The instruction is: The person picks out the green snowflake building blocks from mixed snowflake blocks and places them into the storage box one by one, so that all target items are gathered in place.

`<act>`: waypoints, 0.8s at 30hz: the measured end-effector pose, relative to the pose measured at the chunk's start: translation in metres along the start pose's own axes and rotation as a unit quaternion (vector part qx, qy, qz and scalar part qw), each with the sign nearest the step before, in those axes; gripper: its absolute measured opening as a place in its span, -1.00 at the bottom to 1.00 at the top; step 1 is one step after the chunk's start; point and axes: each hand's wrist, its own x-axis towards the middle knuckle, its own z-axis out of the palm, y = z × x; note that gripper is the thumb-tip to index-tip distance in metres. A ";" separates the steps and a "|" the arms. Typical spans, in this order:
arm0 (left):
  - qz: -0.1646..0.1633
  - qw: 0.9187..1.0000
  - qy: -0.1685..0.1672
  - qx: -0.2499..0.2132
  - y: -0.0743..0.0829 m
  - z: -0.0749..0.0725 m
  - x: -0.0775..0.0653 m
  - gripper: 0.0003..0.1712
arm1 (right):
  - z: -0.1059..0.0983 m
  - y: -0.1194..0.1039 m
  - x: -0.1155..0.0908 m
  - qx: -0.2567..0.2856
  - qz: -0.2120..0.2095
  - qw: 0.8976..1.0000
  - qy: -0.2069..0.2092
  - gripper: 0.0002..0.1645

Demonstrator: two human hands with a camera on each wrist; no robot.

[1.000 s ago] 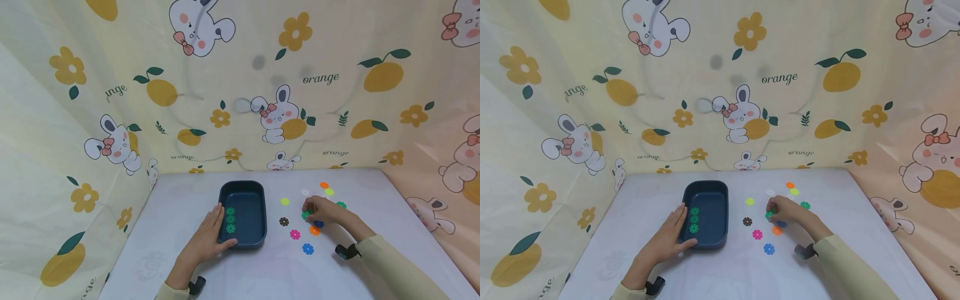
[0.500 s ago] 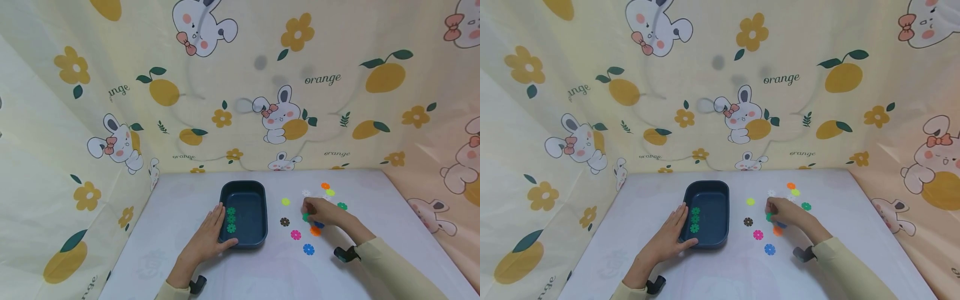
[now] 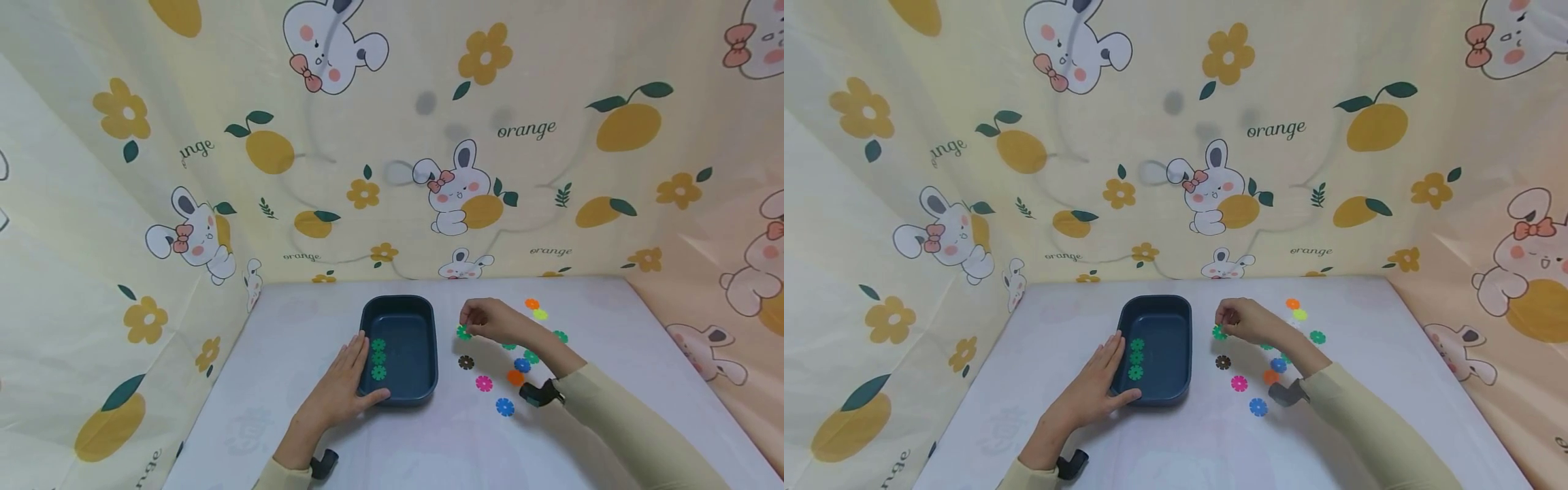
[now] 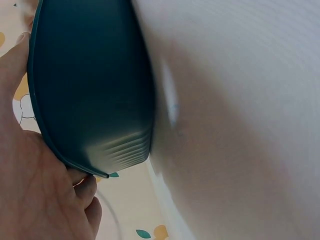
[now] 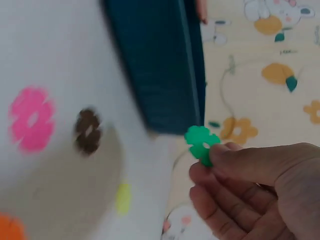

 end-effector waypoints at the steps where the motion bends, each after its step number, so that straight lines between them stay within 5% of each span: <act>1: 0.000 1.000 0.000 -0.001 0.000 0.000 0.000 0.33 | 0.001 -0.005 0.005 0.009 -0.009 1.000 0.004 -0.86; 11: -0.002 1.000 -0.006 -0.009 0.001 -0.002 0.001 0.32 | 0.029 -0.037 0.060 0.070 -0.079 0.994 0.017 -0.90; 24: 0.007 1.000 -0.003 -0.010 -0.002 0.000 0.002 0.32 | 0.075 -0.056 0.114 0.110 -0.073 0.991 0.005 -0.86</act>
